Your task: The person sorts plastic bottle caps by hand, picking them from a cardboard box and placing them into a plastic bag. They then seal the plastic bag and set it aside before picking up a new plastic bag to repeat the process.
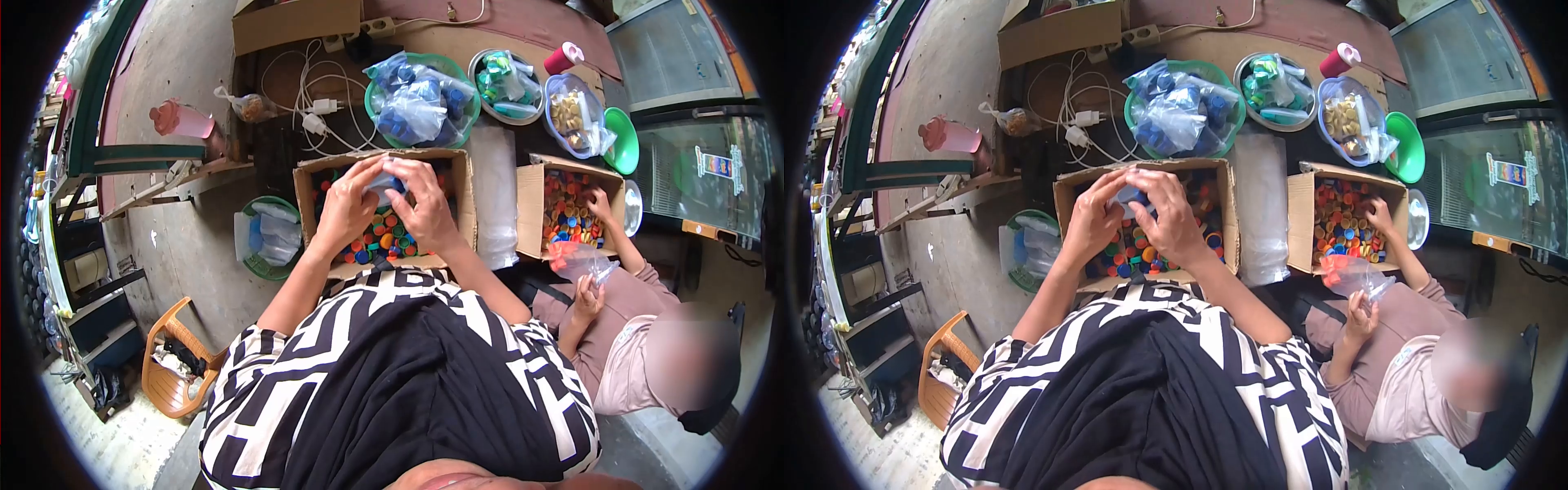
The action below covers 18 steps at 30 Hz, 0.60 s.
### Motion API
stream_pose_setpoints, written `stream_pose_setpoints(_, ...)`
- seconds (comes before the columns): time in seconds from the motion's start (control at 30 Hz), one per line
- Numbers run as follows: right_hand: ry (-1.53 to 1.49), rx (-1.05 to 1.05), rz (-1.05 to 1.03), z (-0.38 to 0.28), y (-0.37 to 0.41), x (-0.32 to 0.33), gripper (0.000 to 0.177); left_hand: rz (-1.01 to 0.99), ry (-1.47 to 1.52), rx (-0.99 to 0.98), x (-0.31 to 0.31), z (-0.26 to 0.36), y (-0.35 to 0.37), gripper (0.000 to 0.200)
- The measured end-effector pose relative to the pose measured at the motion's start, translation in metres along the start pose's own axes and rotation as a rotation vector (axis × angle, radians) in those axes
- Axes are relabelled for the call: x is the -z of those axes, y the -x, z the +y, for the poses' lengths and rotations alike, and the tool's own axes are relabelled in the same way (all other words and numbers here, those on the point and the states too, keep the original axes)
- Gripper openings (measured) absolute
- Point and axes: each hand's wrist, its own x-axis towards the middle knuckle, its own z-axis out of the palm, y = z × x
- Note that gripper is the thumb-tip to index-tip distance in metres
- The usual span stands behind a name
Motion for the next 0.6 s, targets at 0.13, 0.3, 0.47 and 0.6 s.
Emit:
stream_pose_setpoints(0.13, 0.013, -0.091, 0.167, 0.002, -0.002, 0.005, 0.026, 0.098, -0.027, -0.131, 0.010, -0.016, 0.007, 0.061)
stream_pose_setpoints(0.3, -0.056, -0.397, 0.149, 0.073, 0.032, -0.006, 0.020, 0.243, 0.299, 0.073, 0.038, -0.034, 0.009, 0.059)
stream_pose_setpoints(0.47, 0.333, -0.396, -0.264, 0.117, 0.089, -0.039, 0.020, 0.394, 0.546, 0.309, 0.060, -0.073, 0.020, 0.051)
stream_pose_setpoints(0.6, 0.419, -0.287, -0.375, 0.126, 0.094, -0.078, 0.029, 0.489, 0.737, 0.333, 0.069, -0.107, 0.039, 0.047)
